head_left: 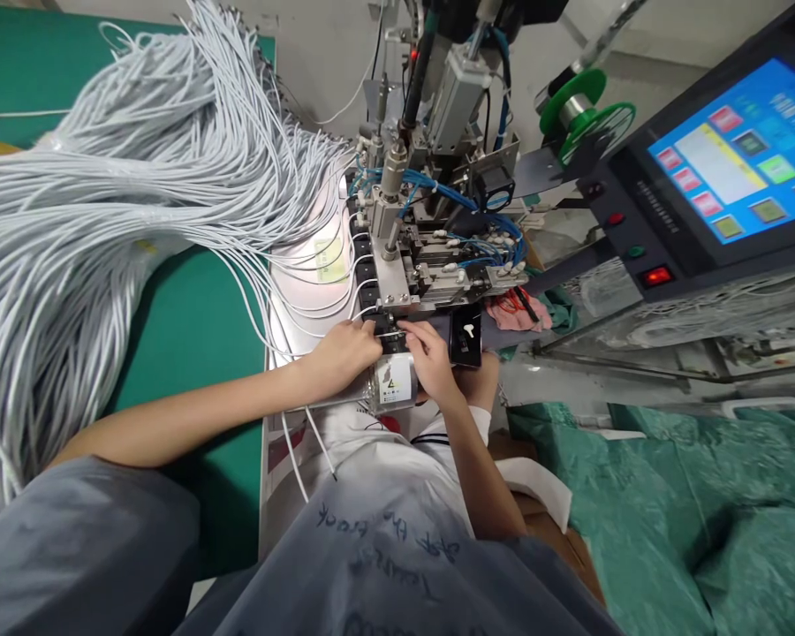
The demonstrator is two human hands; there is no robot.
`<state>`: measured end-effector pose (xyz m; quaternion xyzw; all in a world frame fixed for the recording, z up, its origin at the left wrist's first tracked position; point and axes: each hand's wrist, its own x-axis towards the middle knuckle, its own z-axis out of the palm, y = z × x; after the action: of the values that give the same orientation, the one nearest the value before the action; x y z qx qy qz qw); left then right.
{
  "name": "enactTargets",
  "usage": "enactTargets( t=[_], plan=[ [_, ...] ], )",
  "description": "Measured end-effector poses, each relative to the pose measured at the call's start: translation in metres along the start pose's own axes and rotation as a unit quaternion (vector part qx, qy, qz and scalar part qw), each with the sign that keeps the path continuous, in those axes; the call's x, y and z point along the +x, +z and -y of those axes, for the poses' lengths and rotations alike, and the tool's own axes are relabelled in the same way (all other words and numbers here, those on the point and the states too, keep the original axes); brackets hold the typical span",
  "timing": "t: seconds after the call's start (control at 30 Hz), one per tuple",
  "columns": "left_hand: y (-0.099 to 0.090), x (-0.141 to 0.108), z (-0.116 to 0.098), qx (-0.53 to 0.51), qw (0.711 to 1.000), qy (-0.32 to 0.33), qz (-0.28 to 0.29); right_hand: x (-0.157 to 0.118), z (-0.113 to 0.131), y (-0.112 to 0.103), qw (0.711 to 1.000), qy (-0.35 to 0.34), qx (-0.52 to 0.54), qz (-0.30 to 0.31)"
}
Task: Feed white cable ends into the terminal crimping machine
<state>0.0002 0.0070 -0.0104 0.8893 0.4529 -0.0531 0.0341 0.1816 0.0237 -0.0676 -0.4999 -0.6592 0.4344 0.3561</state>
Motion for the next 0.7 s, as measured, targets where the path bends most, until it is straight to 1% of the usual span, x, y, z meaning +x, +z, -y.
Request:
enactTargets(
  t=[0.1,0.17,0.2,0.23,0.3,0.33,0.37,0.4,0.43,0.47,0.5,0.57,0.63,0.67,0.7],
  plan=[
    [0.004,0.000,0.000,0.008,1.000,0.003,-0.014,-0.006,0.007,-0.002,0.996,-0.057,-0.060,0.039],
    [0.004,0.000,0.000,0.007,1.000,0.005,-0.014,-0.005,0.006,-0.002,0.995,-0.067,-0.062,0.037],
    [0.004,0.000,0.000,0.005,1.000,0.006,-0.012,-0.004,0.004,-0.002,0.996,-0.064,-0.055,0.017],
    [0.003,-0.001,0.000,0.002,1.000,0.005,-0.009,-0.003,0.002,-0.002,0.997,-0.053,-0.046,-0.017],
    [0.000,-0.001,0.000,-0.006,1.000,0.002,-0.004,-0.005,0.000,-0.004,0.992,-0.020,-0.027,-0.118],
    [-0.002,-0.002,0.000,-0.010,1.000,0.001,-0.003,-0.009,0.001,-0.005,0.985,-0.004,-0.021,-0.169],
    [-0.003,-0.002,0.001,-0.011,1.000,0.000,-0.003,-0.015,0.004,-0.006,0.978,0.006,-0.020,-0.206],
    [-0.004,-0.002,0.002,-0.010,1.000,-0.004,-0.004,-0.024,0.009,-0.006,0.974,0.013,-0.019,-0.225],
    [-0.004,-0.002,0.004,-0.006,1.000,-0.012,-0.009,-0.035,0.015,-0.004,0.975,0.018,-0.020,-0.220],
    [-0.003,-0.001,0.007,0.000,1.000,-0.025,-0.017,-0.046,0.022,0.001,0.981,0.024,-0.024,-0.190],
    [-0.002,0.000,0.010,0.007,0.999,-0.043,-0.028,-0.059,0.029,0.008,0.989,0.032,-0.029,-0.139],
    [0.001,0.003,0.017,0.018,0.995,-0.080,-0.051,-0.080,0.039,0.030,0.998,0.058,-0.035,0.001],
    [0.003,0.005,0.020,0.015,0.993,-0.098,-0.060,-0.095,0.043,0.056,0.985,0.086,-0.013,0.148],
    [0.003,0.004,0.020,0.005,0.994,-0.094,-0.058,-0.100,0.044,0.067,0.973,0.100,0.011,0.209],
    [0.002,0.003,0.018,-0.014,0.995,-0.080,-0.055,-0.102,0.044,0.076,0.960,0.109,0.035,0.254]
  ],
)
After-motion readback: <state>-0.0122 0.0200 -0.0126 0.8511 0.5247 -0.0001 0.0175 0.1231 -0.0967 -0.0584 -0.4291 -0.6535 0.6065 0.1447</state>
